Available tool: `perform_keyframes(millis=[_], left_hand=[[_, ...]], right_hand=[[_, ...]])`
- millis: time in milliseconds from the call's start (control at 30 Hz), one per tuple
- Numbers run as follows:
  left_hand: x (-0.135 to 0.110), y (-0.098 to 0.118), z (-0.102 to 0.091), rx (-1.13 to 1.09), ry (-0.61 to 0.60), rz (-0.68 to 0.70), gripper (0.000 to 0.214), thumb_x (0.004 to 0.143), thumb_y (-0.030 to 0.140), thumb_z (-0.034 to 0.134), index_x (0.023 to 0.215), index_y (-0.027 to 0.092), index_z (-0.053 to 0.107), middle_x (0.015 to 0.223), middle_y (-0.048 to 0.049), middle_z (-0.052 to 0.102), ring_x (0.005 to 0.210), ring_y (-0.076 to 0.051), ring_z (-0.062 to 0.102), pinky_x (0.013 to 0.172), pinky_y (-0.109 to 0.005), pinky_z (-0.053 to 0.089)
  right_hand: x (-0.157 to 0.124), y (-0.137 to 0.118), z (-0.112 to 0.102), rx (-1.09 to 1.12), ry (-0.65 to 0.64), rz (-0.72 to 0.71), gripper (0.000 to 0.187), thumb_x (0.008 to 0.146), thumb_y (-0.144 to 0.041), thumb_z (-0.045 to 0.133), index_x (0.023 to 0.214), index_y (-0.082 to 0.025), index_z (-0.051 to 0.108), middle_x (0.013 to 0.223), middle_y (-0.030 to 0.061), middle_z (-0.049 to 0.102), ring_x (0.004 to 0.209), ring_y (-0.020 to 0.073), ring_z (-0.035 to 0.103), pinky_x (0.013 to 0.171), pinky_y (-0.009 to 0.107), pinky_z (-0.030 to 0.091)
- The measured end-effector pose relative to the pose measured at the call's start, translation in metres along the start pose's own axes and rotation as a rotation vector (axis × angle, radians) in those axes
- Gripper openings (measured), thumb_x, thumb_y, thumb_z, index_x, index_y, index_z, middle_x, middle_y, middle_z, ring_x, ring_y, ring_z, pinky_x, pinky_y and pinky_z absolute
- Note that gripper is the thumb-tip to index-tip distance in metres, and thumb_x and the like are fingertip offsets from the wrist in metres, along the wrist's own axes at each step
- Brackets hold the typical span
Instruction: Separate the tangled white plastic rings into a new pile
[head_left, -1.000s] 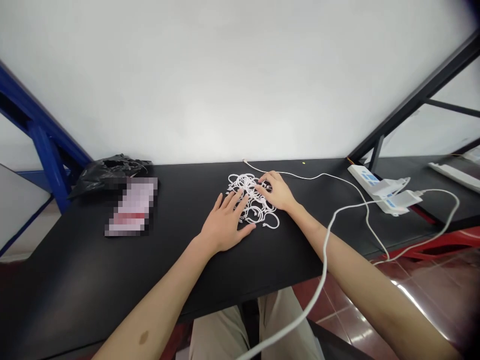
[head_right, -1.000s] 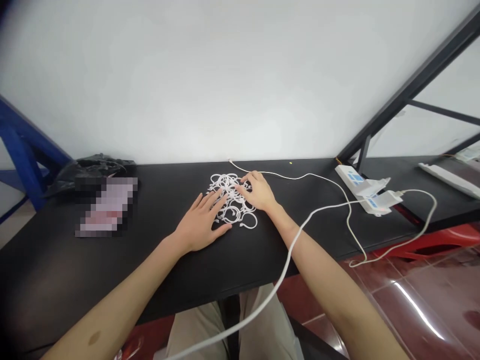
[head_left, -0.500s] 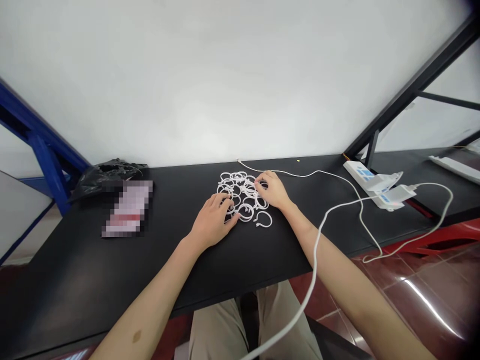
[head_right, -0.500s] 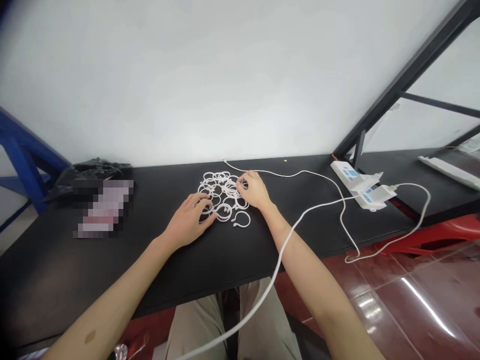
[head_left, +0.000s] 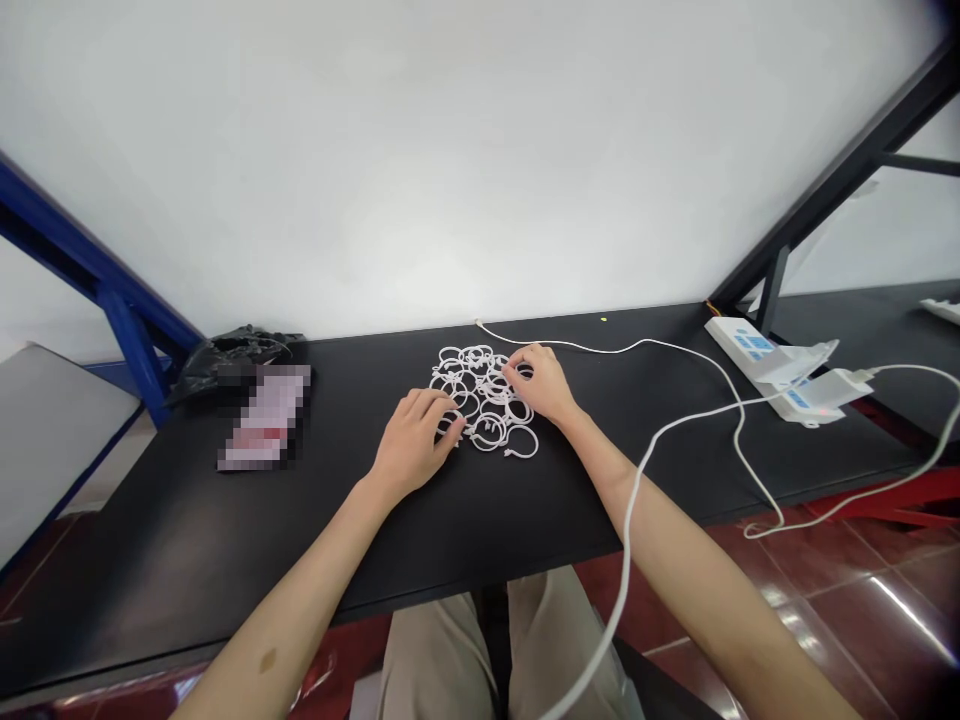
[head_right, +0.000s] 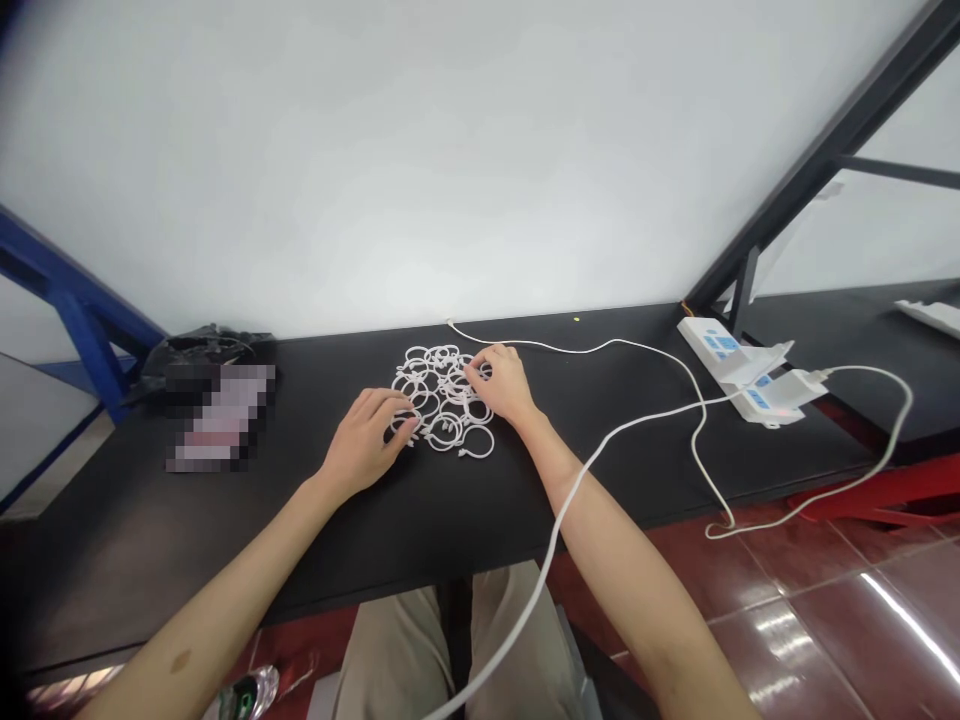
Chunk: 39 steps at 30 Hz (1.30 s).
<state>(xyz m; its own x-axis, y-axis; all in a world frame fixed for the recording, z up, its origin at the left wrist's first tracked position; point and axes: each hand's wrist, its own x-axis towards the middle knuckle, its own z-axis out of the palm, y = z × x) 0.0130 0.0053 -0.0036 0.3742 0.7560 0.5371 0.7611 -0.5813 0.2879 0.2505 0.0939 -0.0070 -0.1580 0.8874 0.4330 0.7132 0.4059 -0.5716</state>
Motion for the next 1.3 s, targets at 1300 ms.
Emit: perform_keyframes(millis=[1300], left_hand=[[0.016, -0.018, -0.025, -1.006, 0.168, -0.606, 0.022, 0.083, 0.039, 0.073, 0.083, 0.019, 0.065, 0.083, 0.0006, 0.062, 0.07, -0.011, 0.054, 0.066, -0.024, 0.046]], right_hand=[[-0.024, -0.074, 0.003, 0.075, 0.121, -0.328, 0.017, 0.1, -0.029, 0.05, 0.094, -0.021, 0.064, 0.087, 0.0045, 0.067, 0.085, 0.0197, 0.058, 0.081, 0.036, 0.048]])
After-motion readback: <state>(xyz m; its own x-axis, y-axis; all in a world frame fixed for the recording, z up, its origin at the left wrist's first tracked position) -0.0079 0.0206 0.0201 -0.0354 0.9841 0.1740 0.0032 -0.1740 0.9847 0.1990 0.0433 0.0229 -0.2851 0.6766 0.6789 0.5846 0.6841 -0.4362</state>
